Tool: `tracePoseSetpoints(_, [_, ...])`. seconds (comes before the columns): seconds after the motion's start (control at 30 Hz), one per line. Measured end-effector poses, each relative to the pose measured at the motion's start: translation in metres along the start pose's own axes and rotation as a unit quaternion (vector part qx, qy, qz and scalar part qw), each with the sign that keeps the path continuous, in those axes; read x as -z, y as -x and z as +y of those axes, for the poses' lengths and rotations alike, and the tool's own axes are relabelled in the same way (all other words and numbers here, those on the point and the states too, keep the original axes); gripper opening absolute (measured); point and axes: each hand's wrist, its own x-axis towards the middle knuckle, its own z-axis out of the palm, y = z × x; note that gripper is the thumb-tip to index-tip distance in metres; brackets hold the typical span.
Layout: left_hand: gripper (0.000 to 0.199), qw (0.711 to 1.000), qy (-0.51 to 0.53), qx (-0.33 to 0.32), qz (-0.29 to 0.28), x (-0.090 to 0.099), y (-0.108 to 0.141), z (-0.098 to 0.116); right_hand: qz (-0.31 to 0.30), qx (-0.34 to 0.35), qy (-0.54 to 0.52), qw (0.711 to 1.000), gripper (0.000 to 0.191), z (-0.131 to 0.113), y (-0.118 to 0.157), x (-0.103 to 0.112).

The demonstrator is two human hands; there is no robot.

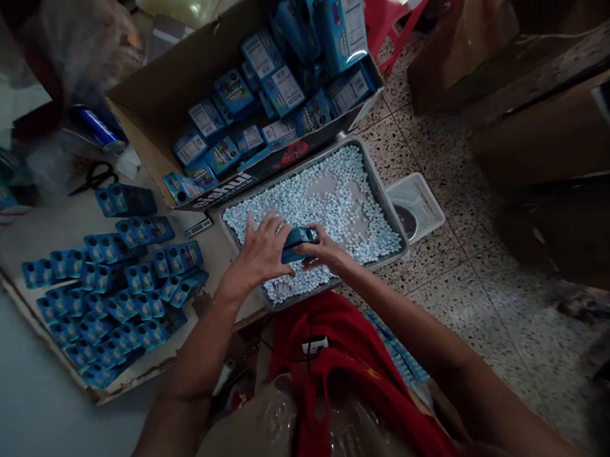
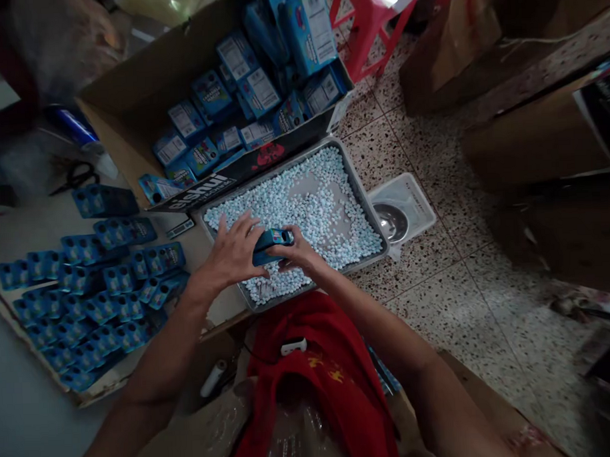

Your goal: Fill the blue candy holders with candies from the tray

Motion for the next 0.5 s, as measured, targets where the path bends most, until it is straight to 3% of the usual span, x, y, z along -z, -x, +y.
tracePoseSetpoints(0.1, [0.103,0.999,0.02,0.033,0.03,-0.031,-0.005,0.0,0.042,0.054,0.095,0.993,0.078,-0.002,-0.005,-0.002])
tracePoseSetpoints(0.2, [0.088,0.986,0.099,0.096,0.098,-0.065,-0.001,-0.012,0.107,0.132,0.249,0.953,0.084,0.001,-0.005,-0.005])
tracePoseSetpoints(0.27, [0.081,0.974,0.154,0.104,0.129,-0.079,0.005,-0.021,0.124,0.163,0.309,0.929,0.095,0.006,0.0,-0.008])
tracePoseSetpoints(0.37, [0.078,0.954,0.226,0.123,0.157,-0.087,0.015,-0.024,0.142,0.179,0.312,0.922,0.103,0.014,0.007,-0.015])
tracePoseSetpoints(0.5, [0.073,0.914,0.29,0.199,0.203,-0.09,0.026,-0.015,0.16,0.169,0.322,0.918,0.102,0.025,0.009,-0.024])
